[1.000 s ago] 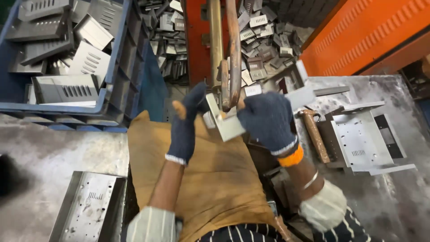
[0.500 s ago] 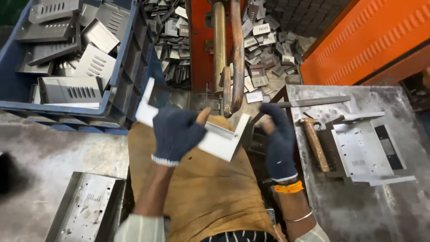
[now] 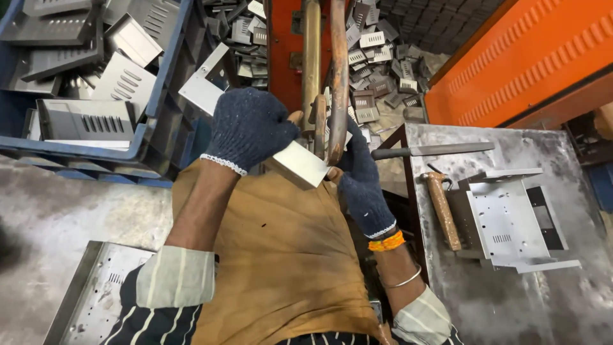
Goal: Operating a spot welding machine to assemble and join metal enclosure components.
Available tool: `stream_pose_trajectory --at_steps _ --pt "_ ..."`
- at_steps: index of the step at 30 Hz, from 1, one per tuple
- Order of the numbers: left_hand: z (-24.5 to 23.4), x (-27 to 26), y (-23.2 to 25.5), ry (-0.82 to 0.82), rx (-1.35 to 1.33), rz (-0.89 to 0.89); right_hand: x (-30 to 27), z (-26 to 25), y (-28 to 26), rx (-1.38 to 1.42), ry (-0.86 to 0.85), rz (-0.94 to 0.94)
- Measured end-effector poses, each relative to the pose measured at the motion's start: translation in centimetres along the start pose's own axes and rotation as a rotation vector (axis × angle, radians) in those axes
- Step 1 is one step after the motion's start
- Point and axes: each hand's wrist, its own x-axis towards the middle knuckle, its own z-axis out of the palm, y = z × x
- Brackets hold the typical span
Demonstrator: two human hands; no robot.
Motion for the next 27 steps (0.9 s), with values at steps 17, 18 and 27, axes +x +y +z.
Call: stream_pose_trajectory --at_steps 17,18,27 --pt "0.6 1.0 -0.3 -0.012 0.044 0.048 0.5 -0.9 1.7 0.006 0.104 0.171" --pt "0.8 0.7 -0.2 0.002 0.025 0.046 0.1 -0.9 1.8 0.021 0.094 0.171" --pt "1.3 3.8 -0.1 -0.035 -0.009 0.066 1.9 -1.0 -1.0 0.163 0.100 0.009"
